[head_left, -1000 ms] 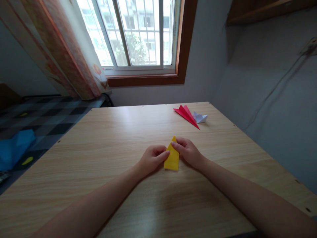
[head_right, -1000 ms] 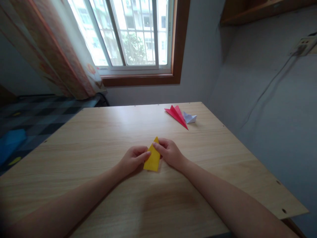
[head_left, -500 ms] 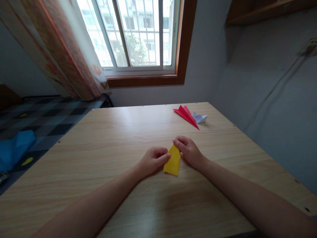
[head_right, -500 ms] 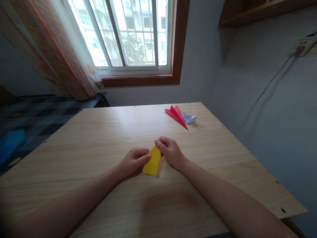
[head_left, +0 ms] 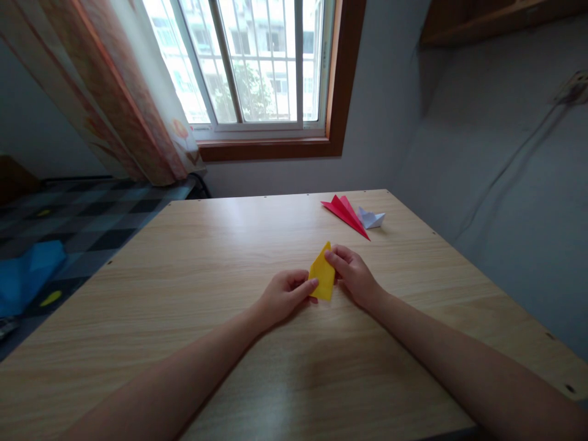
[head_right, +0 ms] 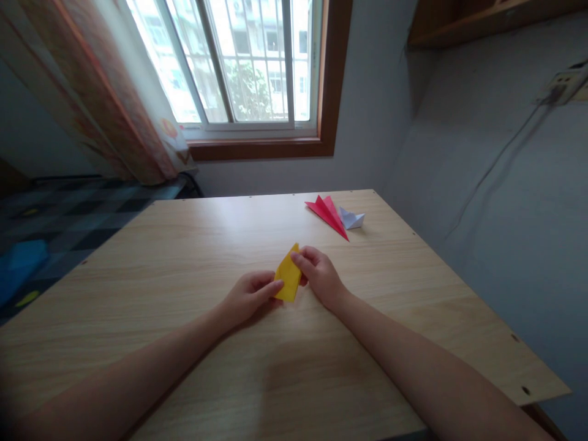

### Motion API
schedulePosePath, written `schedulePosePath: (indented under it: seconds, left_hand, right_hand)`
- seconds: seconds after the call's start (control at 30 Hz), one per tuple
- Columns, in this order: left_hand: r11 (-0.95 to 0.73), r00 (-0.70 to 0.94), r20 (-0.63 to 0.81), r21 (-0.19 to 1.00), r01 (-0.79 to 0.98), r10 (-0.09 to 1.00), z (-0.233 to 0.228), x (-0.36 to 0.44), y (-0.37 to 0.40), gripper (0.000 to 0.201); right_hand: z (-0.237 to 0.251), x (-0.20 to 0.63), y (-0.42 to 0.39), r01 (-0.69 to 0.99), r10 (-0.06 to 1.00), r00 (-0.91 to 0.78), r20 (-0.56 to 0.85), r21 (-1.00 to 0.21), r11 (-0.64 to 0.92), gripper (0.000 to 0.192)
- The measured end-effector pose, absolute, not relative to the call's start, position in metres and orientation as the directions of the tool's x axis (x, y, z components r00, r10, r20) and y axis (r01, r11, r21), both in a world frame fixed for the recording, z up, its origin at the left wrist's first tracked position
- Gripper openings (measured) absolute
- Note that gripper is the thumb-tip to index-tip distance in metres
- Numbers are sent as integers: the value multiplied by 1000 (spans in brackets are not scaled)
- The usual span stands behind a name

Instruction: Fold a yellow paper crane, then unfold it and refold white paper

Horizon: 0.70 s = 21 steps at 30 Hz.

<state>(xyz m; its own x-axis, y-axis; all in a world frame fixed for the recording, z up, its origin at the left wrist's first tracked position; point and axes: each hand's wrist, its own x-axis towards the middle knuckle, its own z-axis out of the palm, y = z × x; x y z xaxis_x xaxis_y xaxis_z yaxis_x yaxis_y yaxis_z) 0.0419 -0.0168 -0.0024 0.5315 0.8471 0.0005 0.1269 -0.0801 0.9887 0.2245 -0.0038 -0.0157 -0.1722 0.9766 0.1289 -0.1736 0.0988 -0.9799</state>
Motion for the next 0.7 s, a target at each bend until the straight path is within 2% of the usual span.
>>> schedulePosePath:
  seconds: [0.2, 0.43, 0.7]
  left_hand:
    - [-27, 380, 22, 1000, 6, 925, -3, 42, -12, 39]
    - [-2, 392, 22, 999, -50, 920, -5, 43, -10, 40]
    - [-28, 392, 36, 999, -25, 919, -7, 43, -7, 40]
  right_hand:
    - [-19, 221, -7, -68, 928, -350, 128, -991, 112, 39]
    - [-14, 220, -10, -31, 930, -325, 172, -985, 172, 38]
    - [-16, 220, -9, -59, 948, -285, 145, -989, 134, 42]
